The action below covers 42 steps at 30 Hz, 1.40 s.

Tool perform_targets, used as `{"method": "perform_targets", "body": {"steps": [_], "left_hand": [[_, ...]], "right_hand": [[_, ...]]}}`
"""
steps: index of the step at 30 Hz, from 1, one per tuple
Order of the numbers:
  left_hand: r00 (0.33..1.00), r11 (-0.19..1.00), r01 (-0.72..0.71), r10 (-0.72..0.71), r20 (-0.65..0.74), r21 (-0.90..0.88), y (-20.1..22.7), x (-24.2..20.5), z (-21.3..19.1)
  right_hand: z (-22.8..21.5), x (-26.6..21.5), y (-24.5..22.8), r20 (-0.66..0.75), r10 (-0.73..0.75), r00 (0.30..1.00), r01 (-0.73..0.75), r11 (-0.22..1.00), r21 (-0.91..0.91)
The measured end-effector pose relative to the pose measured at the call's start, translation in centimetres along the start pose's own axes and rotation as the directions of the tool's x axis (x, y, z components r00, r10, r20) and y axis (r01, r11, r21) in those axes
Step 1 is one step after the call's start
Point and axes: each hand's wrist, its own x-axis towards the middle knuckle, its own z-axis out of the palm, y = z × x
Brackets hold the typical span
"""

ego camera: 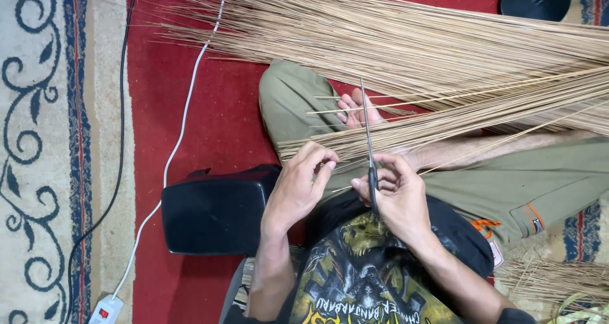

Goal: Trimming bundles of thin wooden sticks to a uniform length using scissors while sitting on the floor.

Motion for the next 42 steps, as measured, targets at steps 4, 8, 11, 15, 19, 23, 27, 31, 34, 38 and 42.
{"method": "perform_targets", "body": {"steps": [4, 8, 11, 15, 19, 23, 27, 31, 34, 38, 42], "left_hand": [[0.999, 0.999, -0.043, 0.043, 0.018, 0.020, 1.0, 0.4, 0.8], [0.997, 0.997, -0.071, 0.071, 0.015, 0.028, 1.9, 1.0, 1.1], [0.998, 0.998, -0.064, 0.064, 0.003, -0.020, 3.2, 1.1, 0.5], [0.999, 1.000, -0.003, 0.003, -0.034, -0.001, 4.8, 0.8, -0.4], [0.998, 1.000, 0.008, -0.008, -0.059, 0.001, 4.2, 0.2, -1.4], [0.996, 0.999, -0.028, 0.030, -0.082, 0.027, 3.7, 0.0, -2.3], [0.987, 0.992, -0.115, 0.108, -0.119, -0.056, 3.5, 0.0, -2.4], [0.995, 0.994, -0.055, 0.046, -0.093, -0.092, 3.8, 0.5, -2.0], [0.996, 0.996, -0.045, 0.039, -0.080, -0.081, 2.9, 1.4, -1.2], [0.999, 0.998, -0.043, 0.042, -0.023, -0.048, 2.3, 2.2, -0.3], [0.999, 0.999, -0.034, 0.034, 0.007, -0.034, 1.2, 4.0, 1.3]], "right_hand": [[-1.4, 0.5, -0.5, 0.053, 0.019, 0.998, -0.023, 0.996, 0.080], [-2.5, -0.2, -3.4, 0.123, 0.023, 0.992, -0.044, 0.985, 0.169], [-2.6, -1.1, -5.3, 0.122, -0.035, 0.992, 0.014, 0.986, 0.168], [-1.6, -2.6, -5.8, 0.254, -0.043, 0.966, 0.002, 0.988, 0.158], [1.3, -4.1, -6.8, 0.409, -0.005, 0.912, -0.069, 0.984, 0.165], [3.3, -4.9, -8.6, 0.547, 0.014, 0.837, -0.115, 0.982, 0.151], [3.6, -5.5, -9.8, 0.582, -0.063, 0.811, -0.156, 0.935, 0.319], [3.5, -3.7, -10.4, 0.354, -0.331, 0.875, 0.276, 0.941, 0.196], [2.4, -0.5, -8.7, 0.145, -0.402, 0.904, 0.415, 0.907, -0.068], [0.4, 2.2, -7.6, 0.039, -0.449, 0.893, 0.430, 0.822, -0.373], [-1.8, 3.9, -6.2, 0.108, -0.457, 0.883, 0.442, 0.728, -0.524]]}}
